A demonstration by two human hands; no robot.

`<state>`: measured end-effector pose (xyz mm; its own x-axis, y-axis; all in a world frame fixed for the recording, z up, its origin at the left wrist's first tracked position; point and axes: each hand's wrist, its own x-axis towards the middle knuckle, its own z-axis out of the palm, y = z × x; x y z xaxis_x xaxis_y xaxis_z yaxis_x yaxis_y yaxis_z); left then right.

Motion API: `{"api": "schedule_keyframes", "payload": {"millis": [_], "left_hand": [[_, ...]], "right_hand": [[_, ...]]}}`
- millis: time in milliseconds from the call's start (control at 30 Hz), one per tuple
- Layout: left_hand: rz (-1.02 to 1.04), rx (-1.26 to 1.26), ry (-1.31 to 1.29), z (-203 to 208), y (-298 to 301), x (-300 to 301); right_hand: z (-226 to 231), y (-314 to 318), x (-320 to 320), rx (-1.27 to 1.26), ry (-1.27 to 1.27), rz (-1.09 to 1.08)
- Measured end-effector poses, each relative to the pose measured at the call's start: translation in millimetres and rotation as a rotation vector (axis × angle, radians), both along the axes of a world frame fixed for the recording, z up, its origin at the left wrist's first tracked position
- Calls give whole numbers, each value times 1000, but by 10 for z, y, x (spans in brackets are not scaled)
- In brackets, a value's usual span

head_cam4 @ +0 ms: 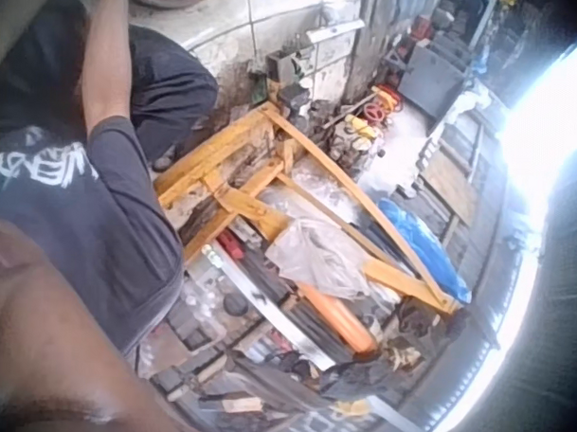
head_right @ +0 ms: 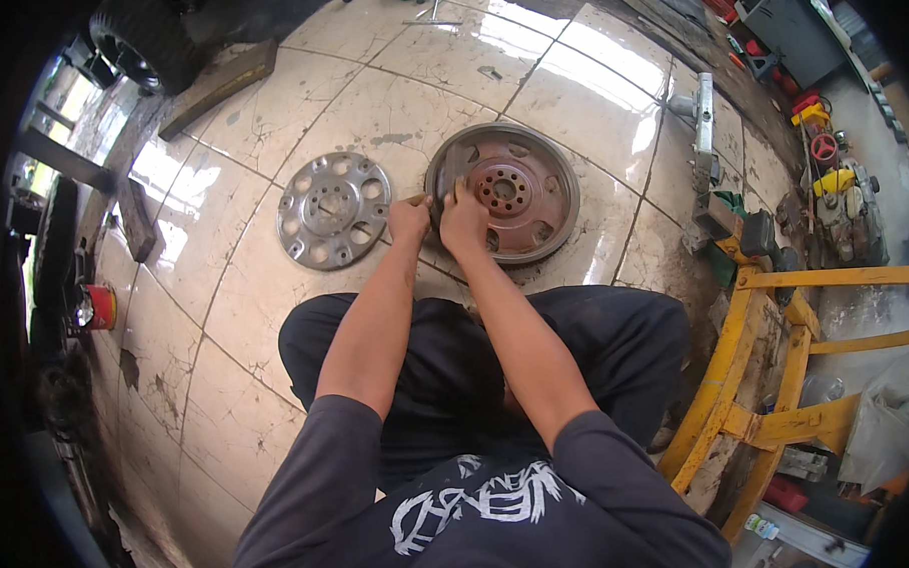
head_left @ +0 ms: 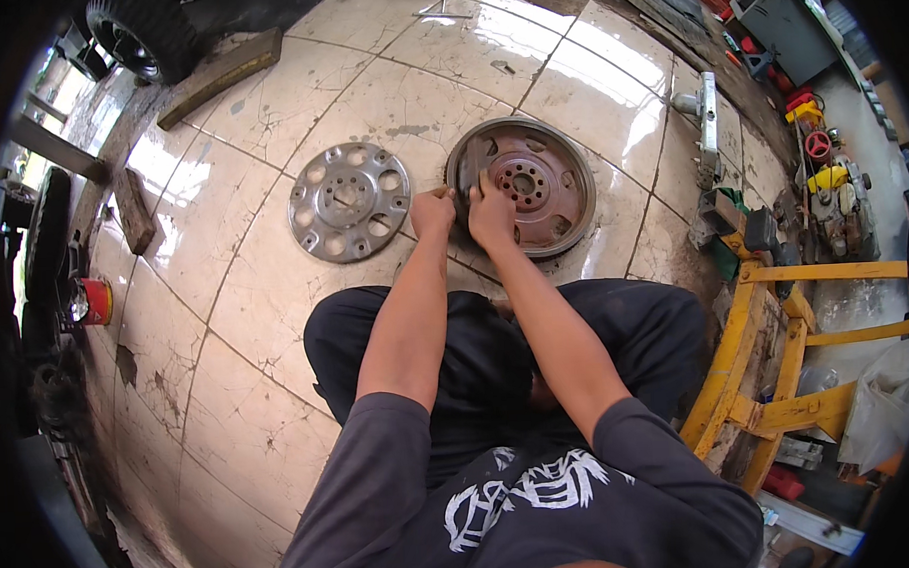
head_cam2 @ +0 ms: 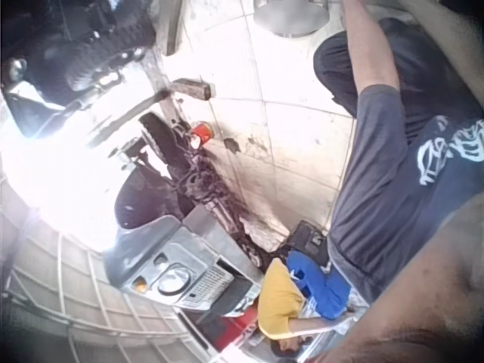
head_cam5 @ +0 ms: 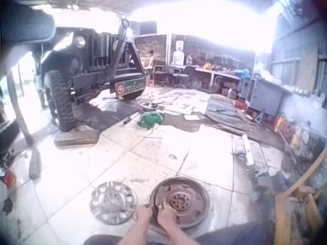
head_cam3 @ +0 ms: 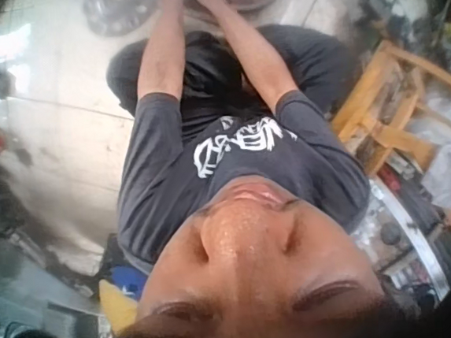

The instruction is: The person scrubs a rusty wheel hub with a wire brush, rotating it to clean the rim and inner surfaces. A second hub sits nearby on the floor. The person continues scrubbing different areas of the hub throughout the clip.

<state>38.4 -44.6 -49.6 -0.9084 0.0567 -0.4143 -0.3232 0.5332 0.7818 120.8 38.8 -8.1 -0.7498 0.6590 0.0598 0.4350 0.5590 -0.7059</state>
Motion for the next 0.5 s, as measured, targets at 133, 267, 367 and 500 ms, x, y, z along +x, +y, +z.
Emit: {"api": "schedule_keyframes", "payload": {"millis": [133, 267, 367, 500], "left_hand": [[-1, -28, 43, 75, 91, 121], [-53, -87, 48, 68, 100, 54], [-81, -129, 77, 71, 55, 74], [-89, -146, 73, 120, 79, 61]], "right_hand": [[-169, -75, 345, 28, -6, 44], [279, 265, -272, -215, -147, -134], [219, 173, -195, -189, -84, -149], [-30, -17, 22, -173, -49, -84]]}}
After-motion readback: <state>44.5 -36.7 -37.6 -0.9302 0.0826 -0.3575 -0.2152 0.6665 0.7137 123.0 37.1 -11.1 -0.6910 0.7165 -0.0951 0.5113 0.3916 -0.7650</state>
